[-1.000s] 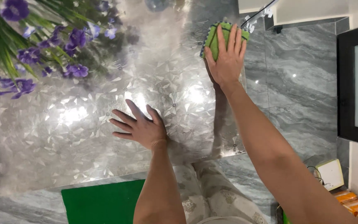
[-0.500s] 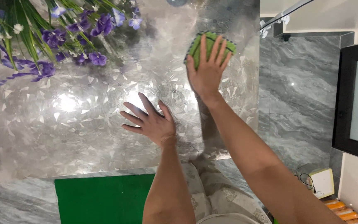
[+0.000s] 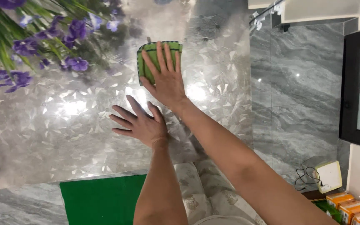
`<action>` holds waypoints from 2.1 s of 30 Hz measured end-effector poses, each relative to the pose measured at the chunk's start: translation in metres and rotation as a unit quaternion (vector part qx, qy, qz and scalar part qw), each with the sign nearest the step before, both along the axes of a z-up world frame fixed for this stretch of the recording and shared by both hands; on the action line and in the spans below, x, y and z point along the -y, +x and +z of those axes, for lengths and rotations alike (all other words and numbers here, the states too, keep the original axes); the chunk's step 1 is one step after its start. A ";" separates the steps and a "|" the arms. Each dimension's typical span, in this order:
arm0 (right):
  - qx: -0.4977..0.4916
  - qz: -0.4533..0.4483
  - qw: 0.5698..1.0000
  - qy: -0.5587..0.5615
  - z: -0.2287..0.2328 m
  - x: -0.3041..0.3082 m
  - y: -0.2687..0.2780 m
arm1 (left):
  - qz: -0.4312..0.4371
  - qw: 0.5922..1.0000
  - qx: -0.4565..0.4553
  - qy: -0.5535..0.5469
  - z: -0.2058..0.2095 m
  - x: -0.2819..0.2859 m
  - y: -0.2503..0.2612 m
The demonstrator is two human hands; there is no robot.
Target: The person wipes a glass tabletop with a green cloth, moving the cloth back and forth across the surface. The person occasionally repositions a bouquet of purple flowers to reach underneath it.
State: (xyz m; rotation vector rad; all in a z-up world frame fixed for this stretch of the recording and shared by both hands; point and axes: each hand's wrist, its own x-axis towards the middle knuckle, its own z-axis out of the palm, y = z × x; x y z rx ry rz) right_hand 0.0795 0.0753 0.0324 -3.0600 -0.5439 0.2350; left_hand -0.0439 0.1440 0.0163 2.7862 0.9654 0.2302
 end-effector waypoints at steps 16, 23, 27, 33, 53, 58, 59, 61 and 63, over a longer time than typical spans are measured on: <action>-0.090 -0.062 0.990 0.092 0.000 0.179 -0.001 | 0.004 1.000 -0.003 0.013 -0.002 0.001 -0.002; 0.039 -0.115 0.989 0.088 -0.027 0.222 -0.013 | 0.005 1.000 0.005 0.016 -0.002 0.001 -0.002; 0.055 -0.191 0.973 0.117 -0.027 0.210 -0.030 | 0.008 1.000 -0.010 -0.010 0.006 0.002 0.001; 0.093 -0.239 0.961 0.099 -0.052 0.177 -0.052 | 0.005 0.999 -0.031 -0.009 0.003 0.000 0.001; 0.017 -0.090 0.982 0.165 -0.044 0.000 -0.049 | -0.007 0.997 0.002 0.073 -0.022 -0.008 -0.004; 0.053 0.002 0.988 0.148 -0.038 0.014 -0.062 | -0.025 0.998 0.028 0.057 -0.014 -0.006 -0.004; 0.052 0.022 0.983 0.173 -0.040 0.021 -0.063 | -0.026 0.997 0.044 0.063 -0.014 -0.006 -0.004; 0.051 0.036 0.978 0.199 -0.043 0.038 -0.067 | -0.033 0.995 0.058 0.070 -0.015 -0.006 -0.005; 0.065 0.040 0.968 0.240 -0.044 0.057 -0.071 | -0.028 0.993 0.075 0.084 -0.017 -0.006 -0.005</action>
